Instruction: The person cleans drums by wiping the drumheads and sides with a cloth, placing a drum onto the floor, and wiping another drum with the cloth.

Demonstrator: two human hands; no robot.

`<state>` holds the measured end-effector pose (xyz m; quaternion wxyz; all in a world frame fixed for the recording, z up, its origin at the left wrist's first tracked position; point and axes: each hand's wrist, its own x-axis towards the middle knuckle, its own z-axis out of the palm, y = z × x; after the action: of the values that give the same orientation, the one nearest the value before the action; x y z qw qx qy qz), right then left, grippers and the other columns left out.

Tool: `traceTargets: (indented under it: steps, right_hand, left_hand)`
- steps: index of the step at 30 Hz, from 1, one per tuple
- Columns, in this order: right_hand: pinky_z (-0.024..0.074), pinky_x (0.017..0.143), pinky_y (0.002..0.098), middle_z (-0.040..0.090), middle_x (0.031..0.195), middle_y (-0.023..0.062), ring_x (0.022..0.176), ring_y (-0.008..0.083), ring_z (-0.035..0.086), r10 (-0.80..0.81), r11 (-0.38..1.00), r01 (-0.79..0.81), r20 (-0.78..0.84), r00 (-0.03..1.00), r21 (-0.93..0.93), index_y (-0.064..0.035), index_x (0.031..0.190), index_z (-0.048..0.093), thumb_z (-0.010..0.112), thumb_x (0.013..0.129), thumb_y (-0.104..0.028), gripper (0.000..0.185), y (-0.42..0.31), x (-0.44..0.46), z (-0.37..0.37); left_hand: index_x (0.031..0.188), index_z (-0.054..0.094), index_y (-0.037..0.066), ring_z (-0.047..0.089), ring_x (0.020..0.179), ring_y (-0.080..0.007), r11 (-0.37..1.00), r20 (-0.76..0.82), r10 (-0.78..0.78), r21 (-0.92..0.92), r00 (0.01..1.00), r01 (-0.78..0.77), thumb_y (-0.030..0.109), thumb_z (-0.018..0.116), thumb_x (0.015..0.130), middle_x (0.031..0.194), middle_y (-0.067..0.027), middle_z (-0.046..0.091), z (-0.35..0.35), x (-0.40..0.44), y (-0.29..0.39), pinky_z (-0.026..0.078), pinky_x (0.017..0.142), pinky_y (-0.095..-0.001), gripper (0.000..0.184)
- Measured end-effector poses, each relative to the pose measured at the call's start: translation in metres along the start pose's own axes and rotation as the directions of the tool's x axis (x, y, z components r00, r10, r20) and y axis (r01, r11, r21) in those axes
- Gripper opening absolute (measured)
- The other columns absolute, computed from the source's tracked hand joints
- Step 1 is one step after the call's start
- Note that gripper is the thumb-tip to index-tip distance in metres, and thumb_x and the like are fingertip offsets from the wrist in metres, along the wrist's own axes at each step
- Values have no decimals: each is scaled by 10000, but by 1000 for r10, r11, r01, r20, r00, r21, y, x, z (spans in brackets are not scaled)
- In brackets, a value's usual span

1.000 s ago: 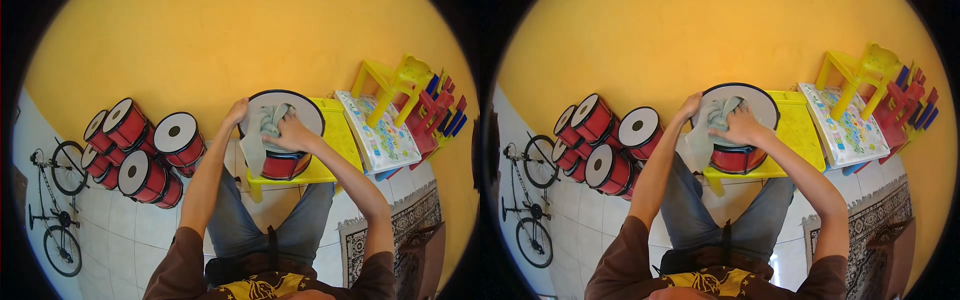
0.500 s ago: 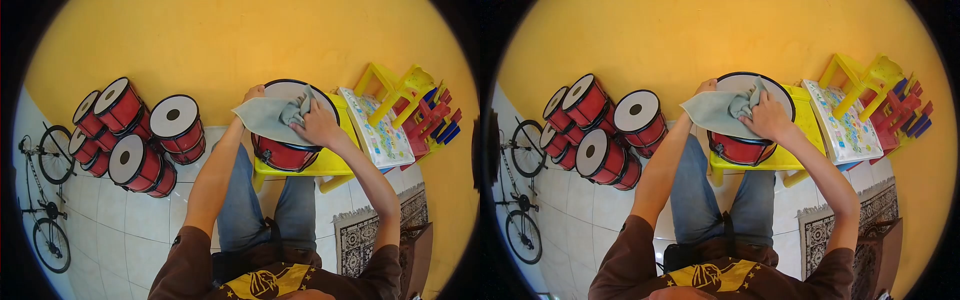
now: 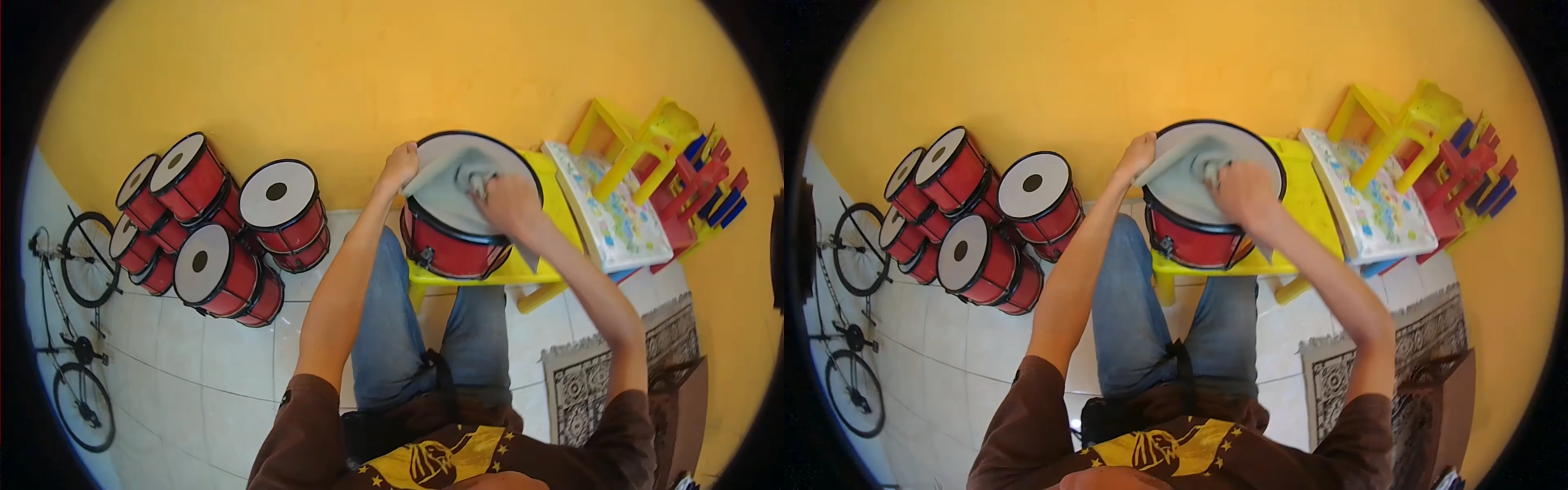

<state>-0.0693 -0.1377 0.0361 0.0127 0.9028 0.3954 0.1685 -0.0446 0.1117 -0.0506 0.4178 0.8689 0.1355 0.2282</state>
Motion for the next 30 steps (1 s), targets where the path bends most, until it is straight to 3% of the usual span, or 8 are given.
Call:
traceTargets:
  steps: [2, 4, 9, 14, 16, 21, 23, 30]
  right_hand:
    - [557, 685, 444, 691, 775, 213, 746, 374, 691, -89, 996, 88, 66, 994, 7, 11, 775, 719, 551, 916, -524, 578, -14, -6, -21]
    - [555, 680, 458, 689, 766, 219, 732, 386, 686, -67, 997, 67, 6, 998, 35, 24, 773, 714, 515, 911, -584, 655, 2, 11, -9]
    - [549, 641, 492, 663, 702, 255, 659, 412, 666, 134, 980, -115, -109, 985, 165, 18, 771, 713, 470, 907, -631, 706, 48, 57, 26]
    - [550, 719, 485, 649, 736, 290, 742, 439, 667, -107, 974, 105, 0, 994, 200, 43, 822, 704, 512, 881, -619, 692, 15, 33, 1]
    - [545, 727, 494, 636, 727, 310, 732, 455, 658, -205, 950, 186, 50, 978, 252, 69, 851, 692, 531, 860, -638, 726, 9, 28, 1]
    - [548, 760, 480, 682, 835, 274, 834, 407, 680, 33, 964, -30, -8, 999, 266, 44, 869, 711, 544, 846, -614, 679, 37, 70, 19]
    - [549, 766, 471, 691, 834, 259, 843, 393, 685, 70, 988, -63, -52, 996, 139, 42, 868, 710, 543, 849, -603, 667, 41, 90, 38]
    - [521, 823, 476, 659, 894, 316, 891, 424, 656, -208, 935, 140, 187, 960, 325, 61, 885, 693, 537, 852, -614, 694, 5, 35, -2]
  left_hand:
    - [1140, 632, -59, 579, 1135, -453, 1000, -16, -10, -28, 1000, 10, 462, 288, 1032, 1143, -316, 631, -5, 7, 7, 435, 988, -451, 634]
    - [1124, 633, -78, 570, 1149, -458, 998, -6, -15, -60, 1000, 14, 513, 265, 1028, 1149, -321, 627, -2, 7, 4, 430, 995, -456, 702]
    - [1273, 561, -57, 519, 1223, -458, 995, 92, -102, 29, 991, 99, 525, 253, 1021, 1288, -318, 558, -16, -11, 33, 382, 1067, -463, 704]
    - [1311, 535, -48, 521, 1237, -443, 996, 62, -88, -2, 994, 89, 587, 295, 995, 1303, -313, 552, -9, 0, 20, 394, 1067, -444, 749]
    - [1331, 517, -47, 526, 1241, -432, 994, 89, -104, -18, 991, 106, 640, 390, 943, 1309, -306, 554, -14, -1, 24, 408, 1060, -431, 799]
    - [1375, 480, -36, 528, 1262, -394, 997, 125, -65, 49, 990, 59, 657, 657, 791, 1355, -284, 535, -18, -9, 34, 425, 1052, -410, 923]
    - [1368, 485, -40, 528, 1262, -395, 993, 116, -62, 109, 991, 49, 624, 629, 832, 1353, -285, 536, -17, -10, 33, 427, 1049, -415, 865]
    - [1310, 539, -9, 559, 1194, -433, 994, 62, -82, 77, 995, 78, 463, 495, 968, 1239, -295, 602, -10, 0, 19, 454, 1012, -449, 584]
